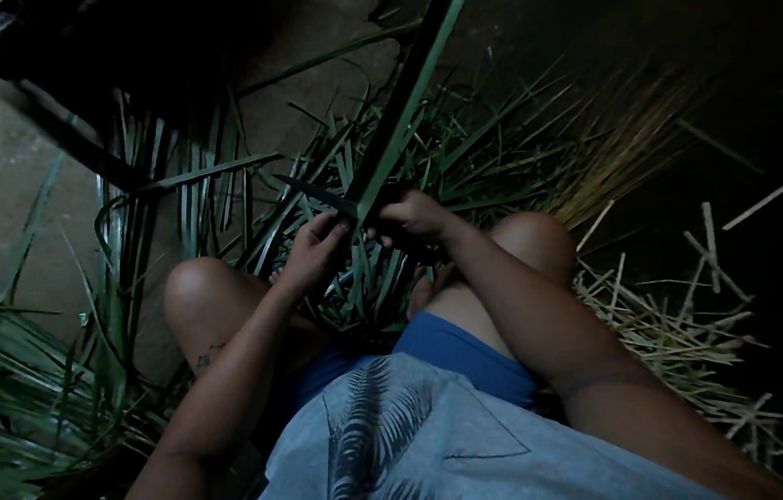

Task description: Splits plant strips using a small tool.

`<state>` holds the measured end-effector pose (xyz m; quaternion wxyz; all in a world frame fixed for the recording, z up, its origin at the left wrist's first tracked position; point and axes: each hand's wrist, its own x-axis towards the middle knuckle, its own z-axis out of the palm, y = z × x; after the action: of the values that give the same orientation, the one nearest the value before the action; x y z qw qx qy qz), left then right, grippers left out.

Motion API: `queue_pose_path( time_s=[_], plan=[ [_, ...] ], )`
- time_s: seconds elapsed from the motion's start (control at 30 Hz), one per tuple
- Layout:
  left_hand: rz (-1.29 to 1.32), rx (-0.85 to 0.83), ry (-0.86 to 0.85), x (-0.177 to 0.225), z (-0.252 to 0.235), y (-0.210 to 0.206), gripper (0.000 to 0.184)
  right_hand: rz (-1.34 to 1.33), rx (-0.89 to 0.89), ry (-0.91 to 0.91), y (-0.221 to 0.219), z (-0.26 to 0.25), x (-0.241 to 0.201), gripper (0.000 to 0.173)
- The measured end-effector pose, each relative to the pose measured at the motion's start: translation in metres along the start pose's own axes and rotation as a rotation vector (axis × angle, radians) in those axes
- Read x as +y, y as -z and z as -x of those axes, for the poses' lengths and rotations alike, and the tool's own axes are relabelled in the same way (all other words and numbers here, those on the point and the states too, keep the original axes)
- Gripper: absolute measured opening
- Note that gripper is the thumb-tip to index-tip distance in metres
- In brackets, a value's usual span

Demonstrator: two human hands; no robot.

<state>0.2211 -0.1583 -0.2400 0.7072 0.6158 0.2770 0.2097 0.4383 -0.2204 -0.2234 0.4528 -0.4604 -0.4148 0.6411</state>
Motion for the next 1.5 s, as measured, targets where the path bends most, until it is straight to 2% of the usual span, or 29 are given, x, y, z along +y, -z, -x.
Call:
queue_pose_path(
  time_s=[0.37, 0.63, 0.8, 0.9, 1.13, 1.5],
  plan=[
    [-0.185, 0.042, -0.091, 0.004, -0.002, 0.003, 0.025, -0.087, 0.111, 0.04, -0.008, 0.003, -0.003, 0.011],
    [-0.178, 0.004, -0.042, 0.007, -0.001, 0.006, 0.025, -0.067, 0.107, 0.128, -0.003, 0.0, 0.005, 0.017],
    [-0.205, -0.028, 0.008, 0.005, 0.001, 0.008, 0.026, -0.061, 0.285, 0.11, 0.008, 0.001, -0.002, 0.017],
    [-0.186, -0.061, 0.019, 0.003, 0.0, 0.008, 0.028, -0.116, 0.288, 0.168, 0.014, 0.002, -0.004, 0.019],
    [-0.115, -0.117, 0.093, 0.005, -0.002, 0.008, 0.03, -0.128, 0.349, 0.151, 0.015, 0.003, -0.006, 0.019],
    [-0.211, -0.154, 0.245, 0.015, 0.014, 0.005, 0.032, -0.182, 0.43, 0.168, 0.021, 0.024, -0.019, 0.019]
  ],
)
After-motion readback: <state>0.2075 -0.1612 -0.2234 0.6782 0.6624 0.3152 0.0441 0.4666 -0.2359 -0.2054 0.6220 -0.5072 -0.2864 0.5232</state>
